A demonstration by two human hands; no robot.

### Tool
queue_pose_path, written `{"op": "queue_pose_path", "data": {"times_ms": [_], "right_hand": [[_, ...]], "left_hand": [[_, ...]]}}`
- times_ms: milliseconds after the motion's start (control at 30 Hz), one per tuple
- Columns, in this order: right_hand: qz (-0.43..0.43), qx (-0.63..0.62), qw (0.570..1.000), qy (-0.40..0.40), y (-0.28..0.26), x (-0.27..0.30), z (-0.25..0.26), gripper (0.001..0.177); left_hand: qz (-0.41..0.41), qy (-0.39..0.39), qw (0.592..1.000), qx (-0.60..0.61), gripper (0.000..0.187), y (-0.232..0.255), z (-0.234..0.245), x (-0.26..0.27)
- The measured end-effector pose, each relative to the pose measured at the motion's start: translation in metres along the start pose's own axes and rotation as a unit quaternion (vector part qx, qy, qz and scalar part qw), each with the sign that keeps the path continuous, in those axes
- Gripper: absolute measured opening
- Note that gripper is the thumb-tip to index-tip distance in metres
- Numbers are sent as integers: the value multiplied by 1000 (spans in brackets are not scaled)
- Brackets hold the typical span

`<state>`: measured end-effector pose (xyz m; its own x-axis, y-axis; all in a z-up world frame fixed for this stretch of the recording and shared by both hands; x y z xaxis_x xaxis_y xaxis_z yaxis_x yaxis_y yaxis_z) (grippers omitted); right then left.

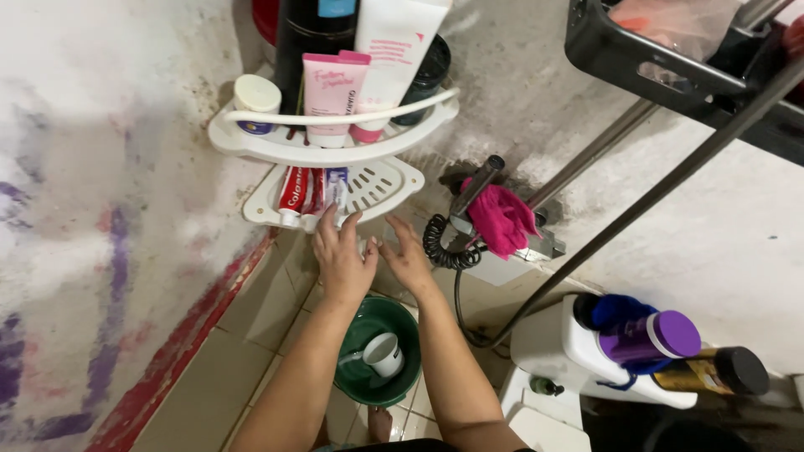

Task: Organizing toiletries and bathroom products by moving them from a sink area and a bucket onto a corner shelf unit.

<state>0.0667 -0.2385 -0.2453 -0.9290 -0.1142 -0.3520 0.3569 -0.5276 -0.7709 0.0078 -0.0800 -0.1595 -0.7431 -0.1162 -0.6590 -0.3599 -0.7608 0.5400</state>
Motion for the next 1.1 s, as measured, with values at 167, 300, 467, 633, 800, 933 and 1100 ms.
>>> {"op": "queue_pose_path", "data": {"times_ms": [167, 300, 467, 633, 800, 933, 1100], "right_hand": [[-16, 11, 1000, 11, 11, 7, 11, 63], [-98, -14, 995, 8, 22, 15, 21, 62], [-103, -16, 994, 7, 34, 22, 29, 62], [-108, -16, 994, 14, 41, 29, 41, 62], [-115, -30, 993, 17, 54, 38, 50, 64], [-138, -88, 986, 30, 79, 49, 56, 61], [-162, -204, 964, 50, 108, 62, 66, 51]], "left_hand": [[-1, -8, 1000, 11, 57, -1, -17, 8], [7, -28, 999, 19, 56, 7, -26, 10], [0, -49, 999, 9, 52, 19, -36, 13], [3, -49, 999, 21, 51, 24, -45, 18], [15, -59, 997, 38, 50, 31, -58, 23], [3, -61, 996, 62, 48, 42, -66, 27], [24, -67, 992, 103, 48, 52, -81, 32]]}}
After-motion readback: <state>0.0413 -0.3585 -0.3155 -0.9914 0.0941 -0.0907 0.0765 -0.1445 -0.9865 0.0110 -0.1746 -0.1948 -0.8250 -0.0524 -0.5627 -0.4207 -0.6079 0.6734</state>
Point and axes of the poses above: each hand's wrist, its own x-axis away from the middle knuckle, its own z-axis out of the back of the hand, y = z × x, the point moved 9 cm from there along -x, towards the middle knuckle, and after that the axes turned 3 degrees about -z, right-handed, at the moved point
